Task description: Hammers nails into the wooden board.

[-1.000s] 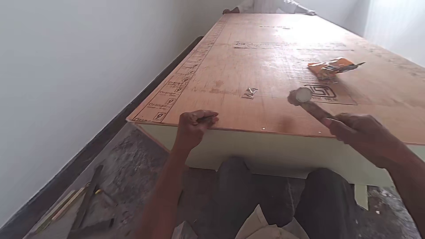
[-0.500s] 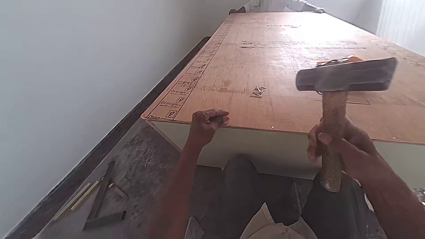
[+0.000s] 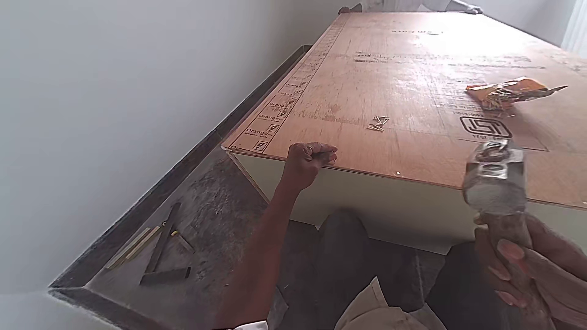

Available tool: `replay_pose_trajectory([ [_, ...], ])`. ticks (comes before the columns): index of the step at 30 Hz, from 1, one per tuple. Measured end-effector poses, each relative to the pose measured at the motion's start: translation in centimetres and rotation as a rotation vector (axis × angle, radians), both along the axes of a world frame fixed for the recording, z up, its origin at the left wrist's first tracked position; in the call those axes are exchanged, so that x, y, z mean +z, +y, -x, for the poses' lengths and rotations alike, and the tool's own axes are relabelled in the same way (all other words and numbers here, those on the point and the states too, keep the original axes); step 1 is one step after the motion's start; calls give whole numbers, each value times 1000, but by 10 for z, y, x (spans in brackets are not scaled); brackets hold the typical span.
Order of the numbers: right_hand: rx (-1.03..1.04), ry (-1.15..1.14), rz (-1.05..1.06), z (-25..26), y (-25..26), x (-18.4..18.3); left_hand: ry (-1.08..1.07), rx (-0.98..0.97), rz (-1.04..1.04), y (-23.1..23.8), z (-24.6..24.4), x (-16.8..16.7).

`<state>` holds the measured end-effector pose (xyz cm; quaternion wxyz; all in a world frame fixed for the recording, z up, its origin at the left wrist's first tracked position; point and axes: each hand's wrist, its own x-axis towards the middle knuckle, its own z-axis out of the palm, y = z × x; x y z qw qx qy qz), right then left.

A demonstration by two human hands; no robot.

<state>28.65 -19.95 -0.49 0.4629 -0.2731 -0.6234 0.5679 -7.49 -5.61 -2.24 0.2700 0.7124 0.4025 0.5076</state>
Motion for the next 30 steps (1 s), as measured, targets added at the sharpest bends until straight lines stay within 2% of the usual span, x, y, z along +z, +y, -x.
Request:
replay_pose_trajectory([
  [2, -155, -103, -59, 6, -2, -4, 8, -6, -6, -1, 1, -1],
  [3, -177, -82, -89, 8, 2, -2, 15, -5, -7, 0, 1, 0],
  [4, -155, -26, -98, 9, 7, 4, 28, -1, -11, -1, 1, 1],
  [6, 19, 135, -82, 10, 17, 16, 57, 8, -7, -5, 1, 1],
  [8, 47, 141, -98, 16, 23, 25, 67, 5, -18, -4, 2, 0],
  [12, -200, -231, -279, 28, 40, 42, 100, 14, -54, 1, 3, -5],
  [19, -345, -856, -523, 71, 78, 101, 110, 16, -29, 2, 2, -6],
  [22, -311, -926, -571, 98, 90, 110, 114, 22, -30, 2, 2, -6],
  [26, -164, -1153, -679, 111, 109, 95, 136, 72, 0, 1, 0, -3],
  [28, -137, -1215, -616, 110, 112, 98, 124, 77, 39, 0, 0, -1],
  [30, -226, -1120, -546, 109, 104, 108, 100, 56, 39, 1, 0, -2],
])
